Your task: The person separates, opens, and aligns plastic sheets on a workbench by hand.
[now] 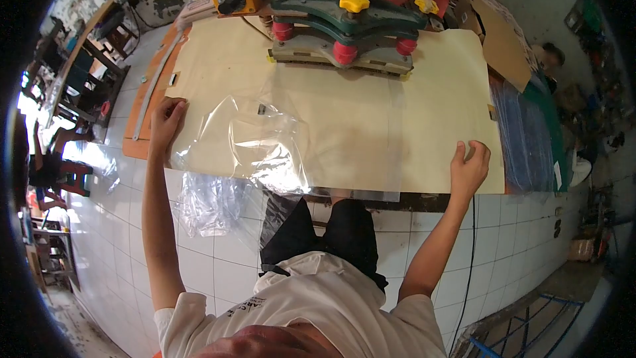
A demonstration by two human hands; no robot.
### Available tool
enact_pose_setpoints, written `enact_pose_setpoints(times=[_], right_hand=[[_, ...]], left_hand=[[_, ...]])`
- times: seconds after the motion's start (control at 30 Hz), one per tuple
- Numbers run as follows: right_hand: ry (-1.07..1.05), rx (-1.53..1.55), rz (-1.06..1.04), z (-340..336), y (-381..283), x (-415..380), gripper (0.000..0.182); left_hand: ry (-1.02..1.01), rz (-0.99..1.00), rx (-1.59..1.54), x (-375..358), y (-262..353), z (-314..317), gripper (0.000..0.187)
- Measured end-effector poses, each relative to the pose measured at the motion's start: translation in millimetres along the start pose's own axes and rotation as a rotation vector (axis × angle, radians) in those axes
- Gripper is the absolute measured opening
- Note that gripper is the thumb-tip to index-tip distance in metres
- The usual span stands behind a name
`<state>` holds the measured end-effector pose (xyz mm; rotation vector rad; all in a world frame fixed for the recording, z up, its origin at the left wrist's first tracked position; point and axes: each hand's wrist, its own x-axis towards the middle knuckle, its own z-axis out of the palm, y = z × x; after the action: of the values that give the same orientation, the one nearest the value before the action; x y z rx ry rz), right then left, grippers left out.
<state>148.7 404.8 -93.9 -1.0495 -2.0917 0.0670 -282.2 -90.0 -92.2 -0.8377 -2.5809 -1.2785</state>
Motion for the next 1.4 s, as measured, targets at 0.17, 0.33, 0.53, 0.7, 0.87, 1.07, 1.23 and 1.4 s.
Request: enact_pose_setpoints(times=[0.17, 0.33, 0.53, 0.7, 0.87, 1.07, 1.23, 1.4], right_hand=[[-0.002, -0.002, 0.015, 1.3, 1.0, 0.0, 0.024], [-0.005, -0.012, 0.024, 1.0, 0.4, 0.0, 0.023], [0.003, -0.003, 0.006, 1.8, 2.0, 0.6, 0.023], [0.011, 0.018, -0.006, 3.0, 5.9, -0.3, 0.021], [-0.048, 0.051, -0.056, 6.4, -3.3, 4.2, 0.02], [-0.329, 0.096, -0.036, 37.3, -62.0, 23.1, 0.034], [-0.498, -0.058, 0.02, 56.6, -122.2, 44.8, 0.048], [-0.632, -0.035, 0.179, 63.6, -149.6, 54.1, 0.049]], left_hand=[[0.012, 0.003, -0.043, 1.9, -13.4, 3.2, 0.019], [0.006, 0.021, 0.007, 0.8, -3.1, 0.3, 0.019], [0.008, 0.026, 0.027, 1.0, -0.5, 1.3, 0.019], [0.015, -0.001, -0.082, -3.7, -8.6, 3.0, 0.02], [0.017, 0.023, -0.075, -2.4, -14.1, 3.8, 0.02], [0.033, 0.05, -0.045, -0.6, -20.9, 3.2, 0.022], [0.008, 0.036, 0.029, -3.8, -14.0, -1.2, 0.024], [0.053, 0.036, -0.049, -6.2, -22.1, 2.5, 0.025]])
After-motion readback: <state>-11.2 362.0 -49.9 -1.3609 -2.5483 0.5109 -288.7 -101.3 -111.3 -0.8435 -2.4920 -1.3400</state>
